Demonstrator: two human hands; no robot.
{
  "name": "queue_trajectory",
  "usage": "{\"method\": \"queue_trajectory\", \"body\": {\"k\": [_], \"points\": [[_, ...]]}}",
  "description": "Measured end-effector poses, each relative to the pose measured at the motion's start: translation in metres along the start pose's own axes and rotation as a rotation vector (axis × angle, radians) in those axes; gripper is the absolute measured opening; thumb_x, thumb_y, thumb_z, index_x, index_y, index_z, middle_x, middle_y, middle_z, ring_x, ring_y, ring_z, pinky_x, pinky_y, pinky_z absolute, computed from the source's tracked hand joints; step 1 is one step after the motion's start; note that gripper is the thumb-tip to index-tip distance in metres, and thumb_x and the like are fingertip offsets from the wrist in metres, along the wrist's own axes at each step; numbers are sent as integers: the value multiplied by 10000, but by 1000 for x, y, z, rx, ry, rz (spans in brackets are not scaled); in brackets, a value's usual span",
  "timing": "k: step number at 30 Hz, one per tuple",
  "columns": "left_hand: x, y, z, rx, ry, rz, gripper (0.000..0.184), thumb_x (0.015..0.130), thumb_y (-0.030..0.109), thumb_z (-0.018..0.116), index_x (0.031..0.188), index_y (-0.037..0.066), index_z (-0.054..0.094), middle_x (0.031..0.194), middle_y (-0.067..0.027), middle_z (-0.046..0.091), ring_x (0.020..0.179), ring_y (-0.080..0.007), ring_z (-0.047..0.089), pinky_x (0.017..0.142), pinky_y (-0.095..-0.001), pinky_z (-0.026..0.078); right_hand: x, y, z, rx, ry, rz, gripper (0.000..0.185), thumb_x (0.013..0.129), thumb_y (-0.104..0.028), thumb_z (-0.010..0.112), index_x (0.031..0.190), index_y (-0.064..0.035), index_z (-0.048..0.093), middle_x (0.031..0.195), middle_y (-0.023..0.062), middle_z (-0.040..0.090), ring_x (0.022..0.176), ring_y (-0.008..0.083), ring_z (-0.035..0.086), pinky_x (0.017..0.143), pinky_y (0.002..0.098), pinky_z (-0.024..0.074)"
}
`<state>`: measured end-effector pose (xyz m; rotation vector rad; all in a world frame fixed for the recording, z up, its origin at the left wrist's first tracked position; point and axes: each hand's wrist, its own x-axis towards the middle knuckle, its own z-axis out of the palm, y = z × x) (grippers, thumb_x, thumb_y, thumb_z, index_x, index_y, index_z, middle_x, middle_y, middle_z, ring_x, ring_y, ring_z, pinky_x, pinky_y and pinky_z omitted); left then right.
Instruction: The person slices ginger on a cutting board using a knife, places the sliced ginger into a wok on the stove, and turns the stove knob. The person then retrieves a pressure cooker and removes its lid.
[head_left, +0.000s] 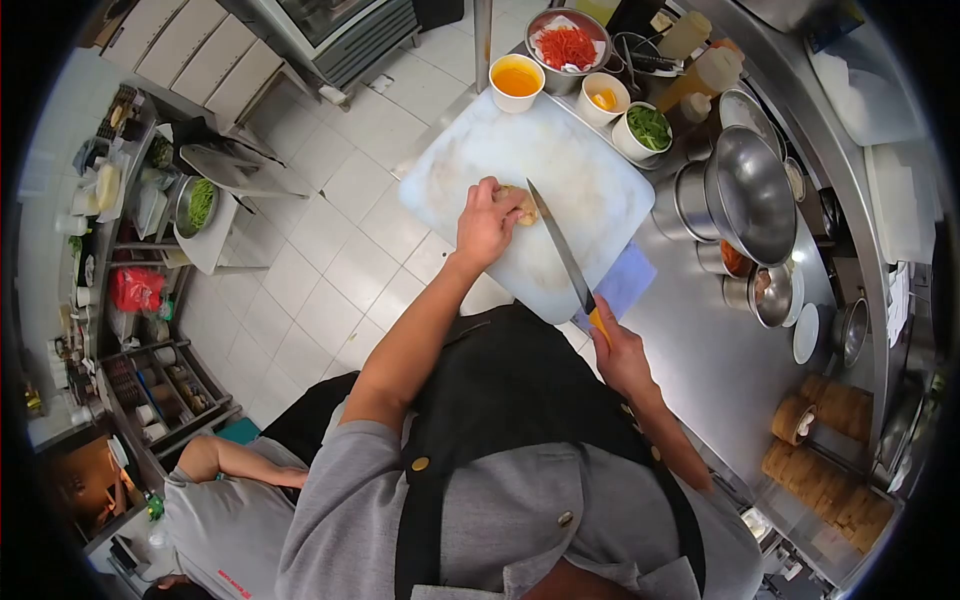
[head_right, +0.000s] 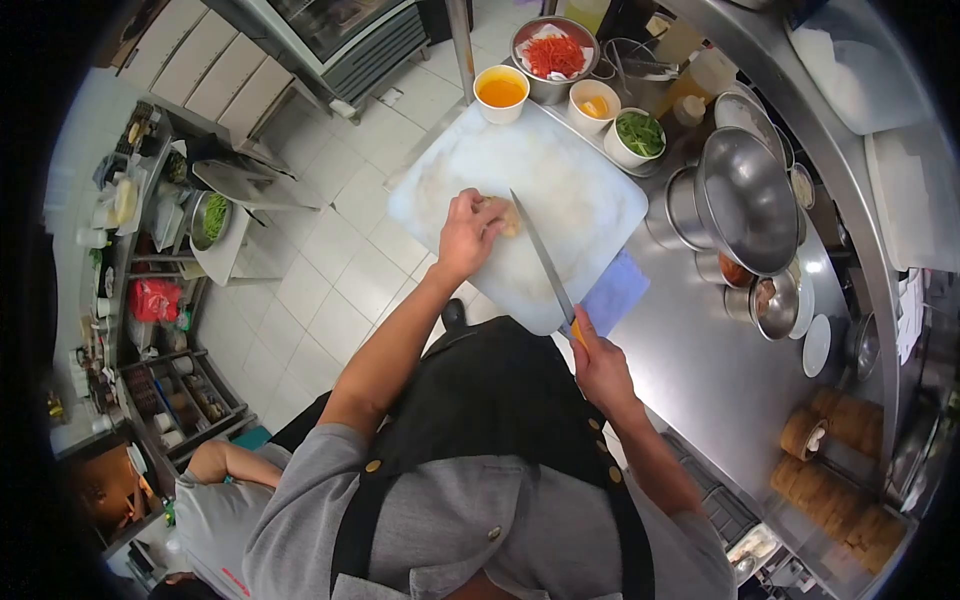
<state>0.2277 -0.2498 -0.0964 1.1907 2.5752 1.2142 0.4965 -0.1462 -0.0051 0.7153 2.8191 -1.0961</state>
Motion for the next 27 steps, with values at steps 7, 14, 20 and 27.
{"method": "queue_trajectory", "body": {"k": [7, 14, 20, 27], "points": [[3, 8, -5, 118, -120, -8, 343, 815, 146, 642, 1141, 252, 668, 1079, -90, 469, 927, -289, 461, 775, -373, 475, 2, -1, 11, 27, 2, -8, 557, 904, -106, 554, 1423, -91, 353, 771, 240, 625, 706, 408, 624, 659, 458, 498], [1, 6, -2, 99, -96, -6, 343, 818, 130, 632, 1140, 240, 673, 1131, -98, 462, 938, -298, 455, 801, -372, 476, 4, -7, 15, 48, -14, -11, 577, 907, -96, 544, 1435, -77, 313, 859, 253, 642, 745, 420, 638, 662, 455, 515], [0, 3, 6, 88, -62, 13, 342, 797, 111, 646, 1123, 207, 678, 1150, -113, 462, 944, -320, 454, 817, -381, 473, 45, -8, 54, 30, 9, -11, 591, 909, -104, 539, 1444, -69, 290, 795, 265, 625, 696, 433, 617, 636, 483, 496], [3, -8, 1, -105, -45, 79, 322, 757, 131, 702, 1077, 167, 695, 1210, -127, 482, 1038, -332, 456, 924, -401, 436, 68, 23, 56, -89, 55, -36, 598, 921, -149, 523, 1459, -96, 268, 690, 246, 590, 641, 420, 592, 621, 511, 466]]}}
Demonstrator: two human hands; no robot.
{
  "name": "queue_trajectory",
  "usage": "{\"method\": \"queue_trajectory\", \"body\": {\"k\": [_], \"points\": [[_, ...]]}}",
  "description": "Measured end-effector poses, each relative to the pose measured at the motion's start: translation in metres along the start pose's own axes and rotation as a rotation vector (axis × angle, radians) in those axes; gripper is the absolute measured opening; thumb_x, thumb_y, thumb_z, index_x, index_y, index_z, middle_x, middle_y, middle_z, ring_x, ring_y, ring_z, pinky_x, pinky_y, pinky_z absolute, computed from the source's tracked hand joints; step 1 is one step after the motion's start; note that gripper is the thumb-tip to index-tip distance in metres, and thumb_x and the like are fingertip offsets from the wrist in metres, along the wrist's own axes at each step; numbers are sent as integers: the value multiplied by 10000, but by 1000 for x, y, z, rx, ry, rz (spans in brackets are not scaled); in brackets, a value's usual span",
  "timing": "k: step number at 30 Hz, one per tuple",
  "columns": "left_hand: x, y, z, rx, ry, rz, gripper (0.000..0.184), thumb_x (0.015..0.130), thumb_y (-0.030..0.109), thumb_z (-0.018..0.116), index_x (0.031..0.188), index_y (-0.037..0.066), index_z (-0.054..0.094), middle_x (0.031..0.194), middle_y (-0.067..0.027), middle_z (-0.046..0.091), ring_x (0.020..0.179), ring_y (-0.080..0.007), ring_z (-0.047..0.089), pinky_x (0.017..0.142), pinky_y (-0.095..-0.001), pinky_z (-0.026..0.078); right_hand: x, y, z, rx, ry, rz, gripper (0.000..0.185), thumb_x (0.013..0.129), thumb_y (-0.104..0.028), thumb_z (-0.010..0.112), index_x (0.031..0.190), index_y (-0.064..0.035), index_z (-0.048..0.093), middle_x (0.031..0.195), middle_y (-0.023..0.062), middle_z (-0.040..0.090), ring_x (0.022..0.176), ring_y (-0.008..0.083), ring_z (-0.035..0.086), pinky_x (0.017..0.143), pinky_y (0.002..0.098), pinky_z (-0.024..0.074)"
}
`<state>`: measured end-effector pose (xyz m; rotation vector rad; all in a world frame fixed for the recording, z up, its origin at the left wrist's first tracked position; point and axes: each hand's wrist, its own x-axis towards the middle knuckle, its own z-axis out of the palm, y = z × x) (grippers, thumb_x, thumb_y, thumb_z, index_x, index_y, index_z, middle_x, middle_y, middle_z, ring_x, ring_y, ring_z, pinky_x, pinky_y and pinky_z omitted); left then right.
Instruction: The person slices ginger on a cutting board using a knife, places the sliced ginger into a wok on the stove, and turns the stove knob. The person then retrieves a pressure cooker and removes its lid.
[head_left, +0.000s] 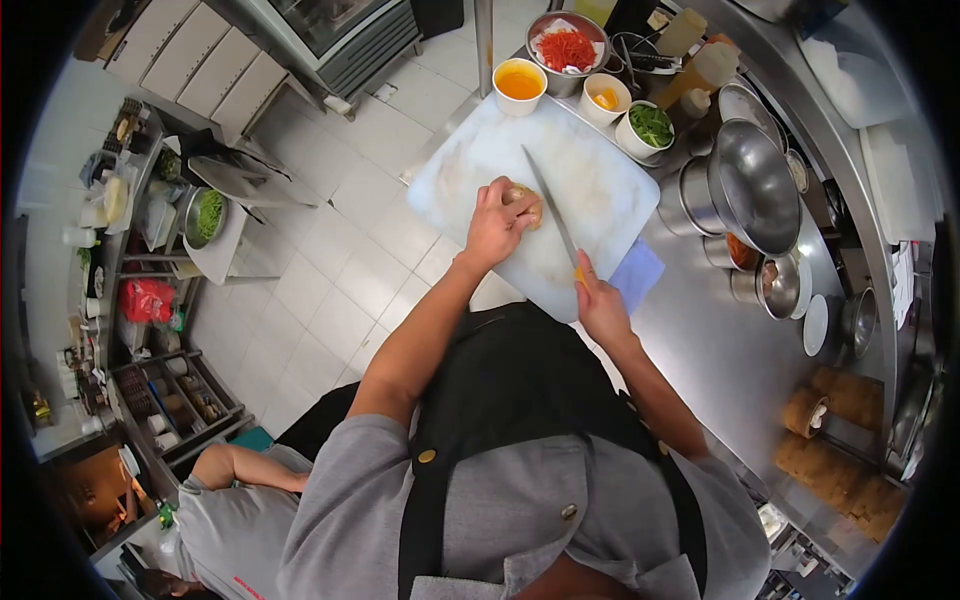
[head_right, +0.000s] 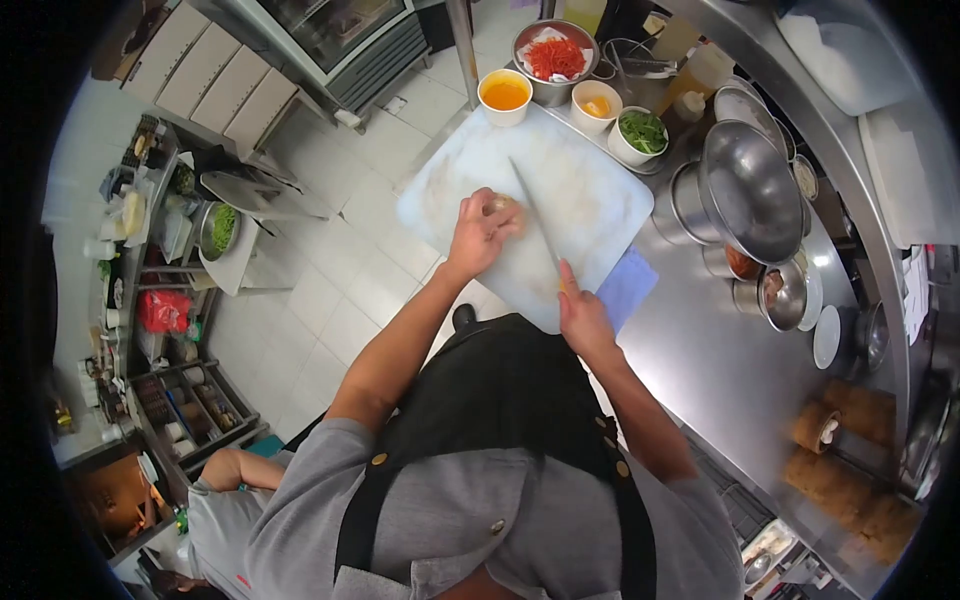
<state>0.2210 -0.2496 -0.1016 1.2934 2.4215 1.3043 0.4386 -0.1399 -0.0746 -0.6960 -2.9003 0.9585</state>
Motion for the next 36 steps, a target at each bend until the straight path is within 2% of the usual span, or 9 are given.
{"method": "queue_trajectory", "body": {"k": [1, 3, 10, 13, 26, 28, 31, 34, 36], "points": [[3, 0, 0, 3, -2, 8, 322, 757, 131, 702, 1077, 167, 695, 1210, -127, 482, 1038, -332, 456, 924, -401, 436, -5, -2, -9, -18, 6, 36, 583, 909, -92, 537, 1443, -67, 305, 714, 238, 601, 664, 407, 602, 633, 474, 471], [11, -1, 6, -46, -33, 44, 336, 739, 143, 724, 1074, 147, 696, 1243, -126, 482, 1107, -340, 446, 964, -403, 422, -14, 1, -22, 5, 17, 21, 583, 907, -81, 538, 1442, -66, 307, 736, 237, 609, 677, 406, 606, 642, 471, 474], [11, -12, 7, -72, -54, 58, 391, 736, 141, 726, 1122, 120, 672, 1271, -132, 468, 1133, -349, 443, 980, -415, 418, -29, -8, -27, 125, -14, 38, 569, 905, -49, 541, 1431, -47, 324, 831, 251, 631, 742, 418, 618, 686, 458, 485], [14, -7, 8, -29, -49, 78, 413, 742, 118, 703, 1152, 143, 663, 1278, -151, 482, 1142, -351, 463, 980, -409, 419, -32, -7, -21, 164, 61, -43, 570, 911, -96, 540, 1435, -67, 315, 720, 243, 605, 668, 421, 594, 625, 497, 461], [12, 4, 7, -12, -50, 48, 391, 752, 107, 701, 1140, 118, 655, 1270, -121, 463, 1104, -338, 440, 961, -397, 435, -31, -36, -32, 135, 16, -28, 577, 914, -72, 526, 1437, -34, 286, 687, 239, 589, 624, 414, 581, 592, 491, 458], [11, 4, 8, -14, -39, 44, 390, 751, 101, 699, 1138, 114, 654, 1272, -119, 462, 1103, -338, 440, 960, -397, 435, -24, -43, -34, 149, -76, 82, 562, 919, -58, 514, 1433, -20, 290, 740, 260, 602, 685, 415, 610, 630, 464, 470], [9, 4, 11, -68, -67, 30, 429, 752, 91, 668, 1178, 115, 635, 1284, -158, 453, 1153, -375, 422, 990, -416, 412, -2, -32, -9, 66, -85, 91, 587, 911, -60, 524, 1442, -29, 274, 732, 265, 597, 667, 410, 607, 609, 474, 469], [10, -1, 13, -2, -30, 58, 405, 735, 73, 702, 1136, 86, 648, 1273, -132, 467, 1110, -339, 450, 957, -397, 440, 21, -19, 25, -49, 41, 15, 607, 901, -64, 538, 1448, -53, 276, 716, 257, 599, 641, 403, 602, 592, 481, 469], [13, -9, 7, -172, -96, 21, 407, 744, 40, 683, 1147, 72, 637, 1269, -156, 468, 1068, -352, 484, 933, -404, 452, 27, -12, 19, -75, 47, 6, 611, 897, -63, 543, 1449, -63, 281, 717, 248, 605, 639, 398, 604, 593, 480, 473]]}}
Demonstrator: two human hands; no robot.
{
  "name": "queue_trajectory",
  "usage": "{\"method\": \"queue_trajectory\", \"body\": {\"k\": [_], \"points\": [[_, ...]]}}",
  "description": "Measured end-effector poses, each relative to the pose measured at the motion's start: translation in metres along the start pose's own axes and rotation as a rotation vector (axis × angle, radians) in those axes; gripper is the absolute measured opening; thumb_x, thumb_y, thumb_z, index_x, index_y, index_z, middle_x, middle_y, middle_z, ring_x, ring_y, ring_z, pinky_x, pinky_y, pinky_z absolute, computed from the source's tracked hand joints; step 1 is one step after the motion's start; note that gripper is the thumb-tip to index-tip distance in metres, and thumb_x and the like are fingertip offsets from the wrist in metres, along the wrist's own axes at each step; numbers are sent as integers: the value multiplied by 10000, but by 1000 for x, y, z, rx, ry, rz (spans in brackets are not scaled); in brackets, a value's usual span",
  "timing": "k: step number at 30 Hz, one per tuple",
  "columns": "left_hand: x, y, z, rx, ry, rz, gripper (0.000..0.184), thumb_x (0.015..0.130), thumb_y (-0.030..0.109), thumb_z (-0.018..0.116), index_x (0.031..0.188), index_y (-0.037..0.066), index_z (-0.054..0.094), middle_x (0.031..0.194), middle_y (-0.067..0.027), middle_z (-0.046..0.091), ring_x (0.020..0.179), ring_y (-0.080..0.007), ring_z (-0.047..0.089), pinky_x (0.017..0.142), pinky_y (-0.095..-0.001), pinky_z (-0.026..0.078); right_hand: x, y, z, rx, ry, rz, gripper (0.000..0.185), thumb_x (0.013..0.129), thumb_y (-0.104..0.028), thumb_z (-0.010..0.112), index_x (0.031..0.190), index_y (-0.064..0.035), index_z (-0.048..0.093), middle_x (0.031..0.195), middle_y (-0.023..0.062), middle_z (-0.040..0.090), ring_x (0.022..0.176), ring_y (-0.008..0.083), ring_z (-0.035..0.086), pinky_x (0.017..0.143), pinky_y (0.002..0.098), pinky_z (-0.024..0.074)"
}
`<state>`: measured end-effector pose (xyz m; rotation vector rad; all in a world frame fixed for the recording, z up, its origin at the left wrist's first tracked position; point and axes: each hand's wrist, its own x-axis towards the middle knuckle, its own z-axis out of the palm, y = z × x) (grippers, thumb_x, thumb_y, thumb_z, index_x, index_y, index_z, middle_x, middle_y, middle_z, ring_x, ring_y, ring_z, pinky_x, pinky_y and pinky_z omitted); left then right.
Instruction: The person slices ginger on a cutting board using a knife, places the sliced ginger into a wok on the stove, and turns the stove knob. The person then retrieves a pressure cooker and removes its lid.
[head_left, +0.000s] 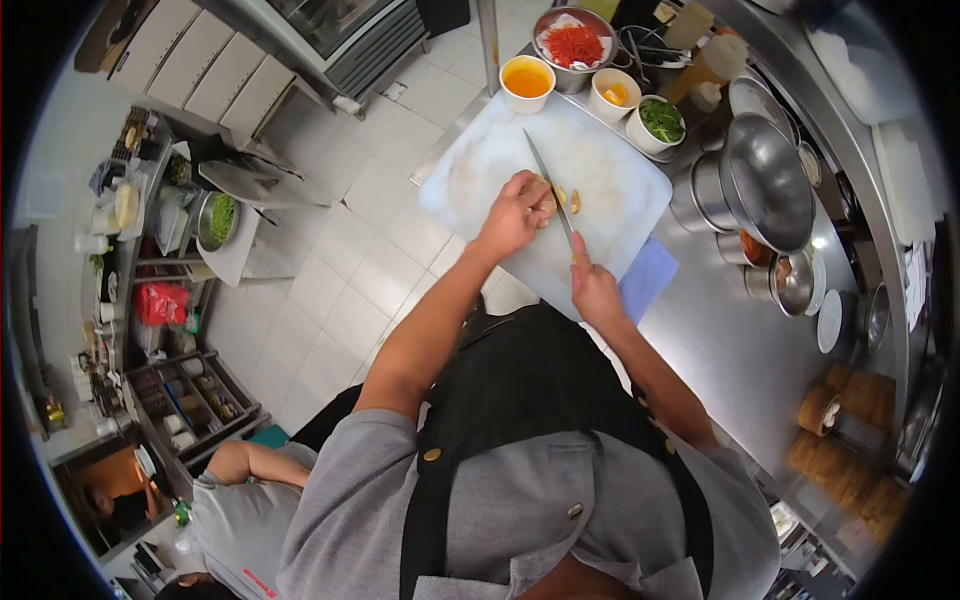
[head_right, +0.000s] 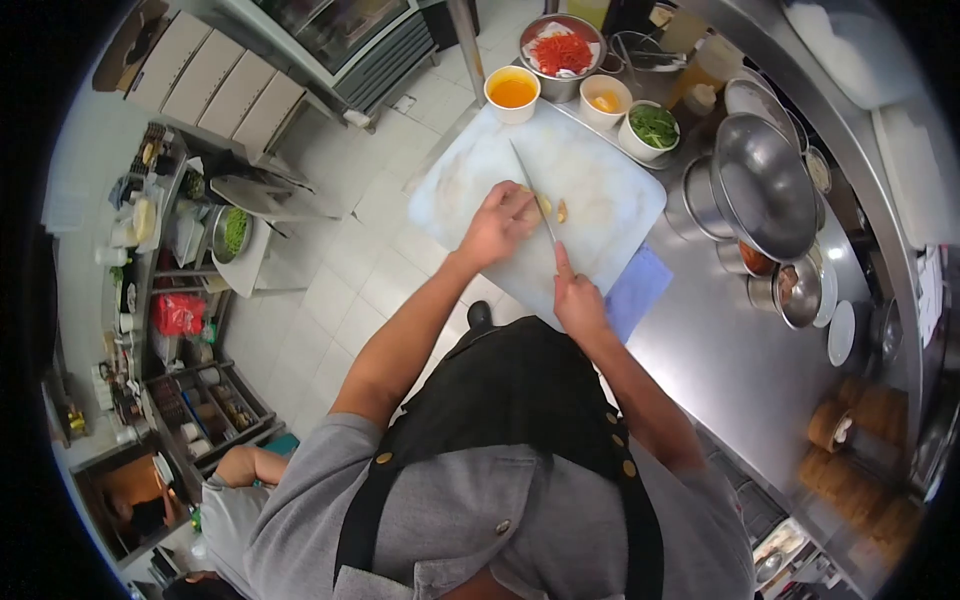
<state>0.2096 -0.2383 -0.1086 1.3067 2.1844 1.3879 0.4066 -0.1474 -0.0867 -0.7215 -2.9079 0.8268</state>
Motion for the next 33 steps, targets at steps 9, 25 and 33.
{"method": "queue_trajectory", "body": {"k": [9, 25, 33], "points": [[7, 2, 5, 12, -297, -226, 530, 816, 244, 677, 1284, 47, 525, 1262, -283, 443, 1061, -373, 517, 944, -441, 419, -38, 37, -27, 158, 107, -127, 527, 910, -94, 515, 1414, -57, 367, 921, 244, 655, 836, 407, 642, 758, 460, 510], [10, -79, 33, 302, -31, 232, 291, 807, 236, 555, 1016, 43, 619, 1024, -170, 618, 1009, -344, 564, 928, -456, 428, -18, 47, -29, 238, -45, -38, 478, 956, -185, 480, 1405, -41, 399, 1268, 218, 562, 1111, 338, 585, 918, 382, 461], [13, -1, -23, 27, -9, -103, 495, 800, 139, 630, 1285, 195, 550, 1051, -165, 484, 905, -355, 553, 865, -411, 459, -10, 8, -56, 192, 21, -97, 539, 888, -54, 542, 1401, -47, 376, 1147, 272, 596, 938, 425, 624, 792, 428, 515]]}}
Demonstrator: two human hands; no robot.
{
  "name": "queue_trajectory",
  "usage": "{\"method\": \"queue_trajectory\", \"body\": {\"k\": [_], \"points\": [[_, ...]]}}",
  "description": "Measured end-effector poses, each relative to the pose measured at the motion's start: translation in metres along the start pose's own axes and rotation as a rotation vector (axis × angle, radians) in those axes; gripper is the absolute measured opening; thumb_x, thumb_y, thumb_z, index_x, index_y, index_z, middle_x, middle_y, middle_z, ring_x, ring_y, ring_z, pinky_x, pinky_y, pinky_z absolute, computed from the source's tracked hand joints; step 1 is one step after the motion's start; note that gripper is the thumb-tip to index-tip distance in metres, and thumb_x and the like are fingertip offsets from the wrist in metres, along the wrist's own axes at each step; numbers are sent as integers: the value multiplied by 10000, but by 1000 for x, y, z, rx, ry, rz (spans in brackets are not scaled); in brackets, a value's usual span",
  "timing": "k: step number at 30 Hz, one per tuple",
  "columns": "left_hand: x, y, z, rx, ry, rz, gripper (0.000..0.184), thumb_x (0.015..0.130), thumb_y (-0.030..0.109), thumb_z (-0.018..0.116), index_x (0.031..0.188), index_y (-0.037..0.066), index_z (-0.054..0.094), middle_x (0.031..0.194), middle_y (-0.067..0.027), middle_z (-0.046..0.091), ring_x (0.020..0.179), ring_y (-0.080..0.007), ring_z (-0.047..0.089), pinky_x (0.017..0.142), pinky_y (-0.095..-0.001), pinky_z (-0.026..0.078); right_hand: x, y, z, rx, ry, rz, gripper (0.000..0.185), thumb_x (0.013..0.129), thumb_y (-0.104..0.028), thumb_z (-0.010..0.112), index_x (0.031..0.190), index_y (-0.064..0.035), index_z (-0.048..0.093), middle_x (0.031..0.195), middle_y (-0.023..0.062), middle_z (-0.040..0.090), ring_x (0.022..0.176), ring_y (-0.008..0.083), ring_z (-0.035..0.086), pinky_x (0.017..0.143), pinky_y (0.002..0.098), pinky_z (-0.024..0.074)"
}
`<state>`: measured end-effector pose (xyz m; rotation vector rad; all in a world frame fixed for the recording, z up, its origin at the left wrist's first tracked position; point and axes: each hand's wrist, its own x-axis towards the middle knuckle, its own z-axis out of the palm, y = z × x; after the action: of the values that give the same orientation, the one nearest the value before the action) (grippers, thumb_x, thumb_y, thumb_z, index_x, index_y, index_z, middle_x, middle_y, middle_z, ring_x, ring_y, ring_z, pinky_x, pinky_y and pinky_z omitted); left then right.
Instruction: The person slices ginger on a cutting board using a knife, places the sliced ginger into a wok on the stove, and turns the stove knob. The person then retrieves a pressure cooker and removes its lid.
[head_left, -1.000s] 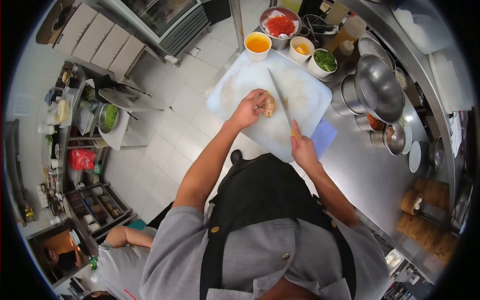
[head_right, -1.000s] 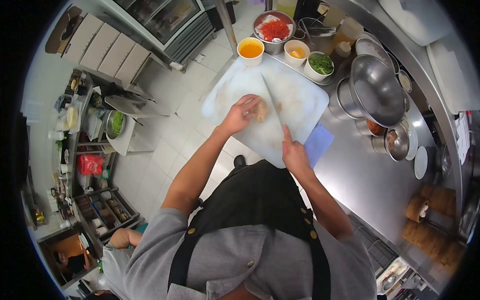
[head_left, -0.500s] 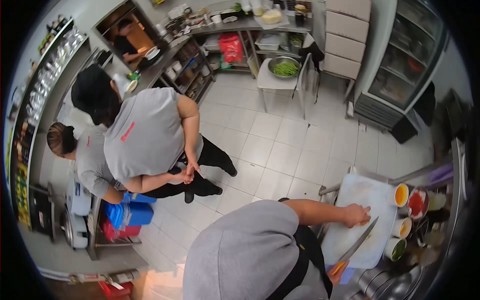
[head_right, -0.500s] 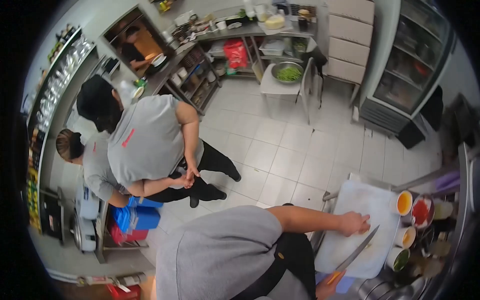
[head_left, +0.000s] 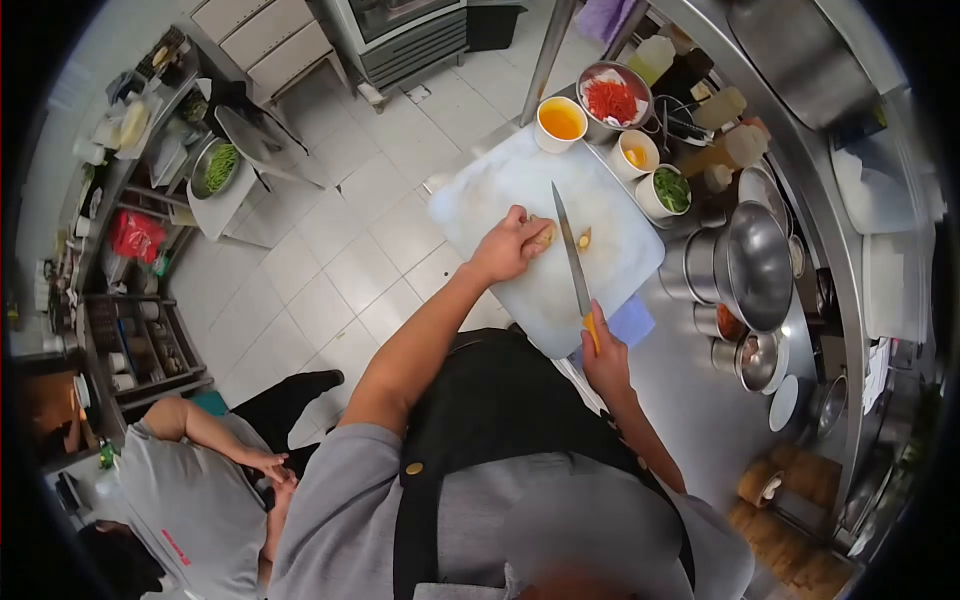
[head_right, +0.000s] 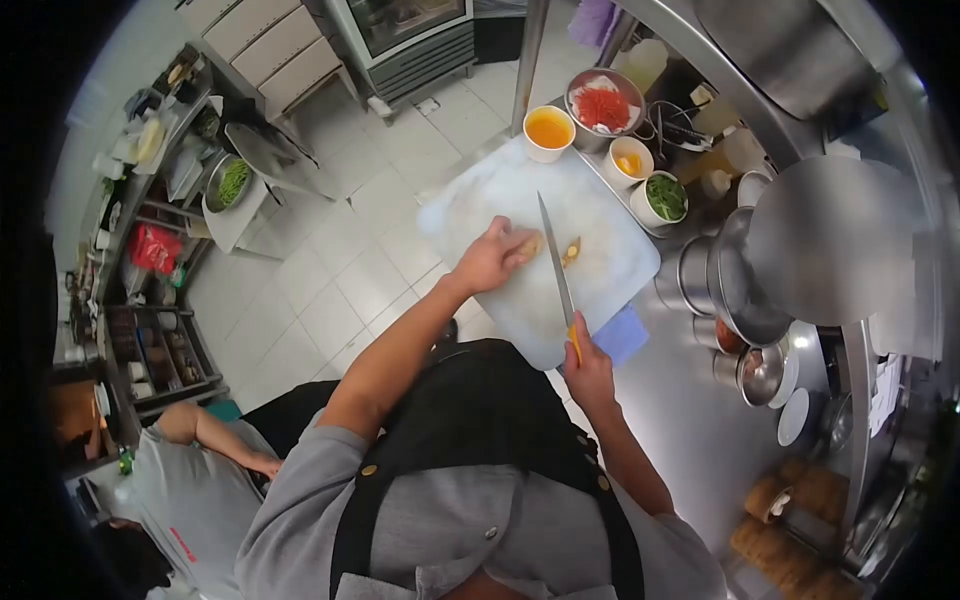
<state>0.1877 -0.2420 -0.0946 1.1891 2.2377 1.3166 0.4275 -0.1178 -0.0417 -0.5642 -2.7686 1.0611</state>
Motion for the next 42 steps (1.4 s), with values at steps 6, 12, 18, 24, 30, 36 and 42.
{"method": "queue_trajectory", "body": {"k": [6, 12, 18, 24, 30, 36, 42], "points": [[0, -3, 3, 53, -25, -16, 484, 802, 107, 618, 1275, 198, 563, 1015, -157, 456, 910, -339, 544, 841, -401, 459, -7, -7, 10, -8, 12, -40, 552, 901, -65, 529, 1419, -52, 340, 942, 255, 644, 773, 421, 631, 684, 470, 496], [0, -2, 4, 26, -35, 18, 490, 811, 106, 612, 1288, 202, 556, 1020, -164, 448, 924, -345, 530, 846, -394, 453, -8, -24, 21, 16, 4, 37, 569, 909, -76, 524, 1436, -64, 309, 918, 265, 641, 777, 441, 624, 678, 464, 494], [-1, 7, 6, 73, -105, -113, 422, 860, 131, 576, 1279, 176, 564, 1097, -147, 427, 977, -319, 551, 890, -385, 455, 18, -19, 54, -20, -6, 107, 607, 907, -84, 519, 1458, -87, 265, 840, 268, 636, 726, 450, 621, 648, 474, 499], [9, -11, -1, 55, -185, 70, 460, 827, 137, 623, 1280, 174, 556, 1139, -151, 444, 1010, -323, 539, 898, -379, 459, 34, 2, 60, -207, -21, 125, 628, 894, -79, 536, 1463, -100, 268, 729, 241, 618, 657, 415, 613, 611, 475, 487], [-4, 31, -2, 246, -15, -83, 479, 759, 104, 679, 1226, 174, 601, 1142, -81, 505, 1059, -304, 497, 919, -379, 455, -2, 23, 12, -144, 50, 2, 615, 881, -95, 561, 1445, -118, 316, 717, 222, 609, 657, 394, 610, 621, 488, 478], [11, 3, -12, 447, -212, 169, 473, 730, 63, 681, 1188, 169, 631, 1150, -84, 487, 1040, -303, 485, 880, -386, 479, -24, 19, -15, -119, -16, 43, 566, 869, -71, 598, 1400, -104, 406, 781, 222, 632, 706, 400, 616, 653, 443, 498], [-9, 4, 23, 32, 121, -63, 375, 727, -3, 671, 1091, 83, 648, 1108, -148, 477, 983, -316, 490, 861, -395, 451, -36, 13, -27, -98, -46, 58, 545, 878, -76, 597, 1392, -103, 418, 820, 228, 641, 739, 405, 623, 669, 437, 504]]}}
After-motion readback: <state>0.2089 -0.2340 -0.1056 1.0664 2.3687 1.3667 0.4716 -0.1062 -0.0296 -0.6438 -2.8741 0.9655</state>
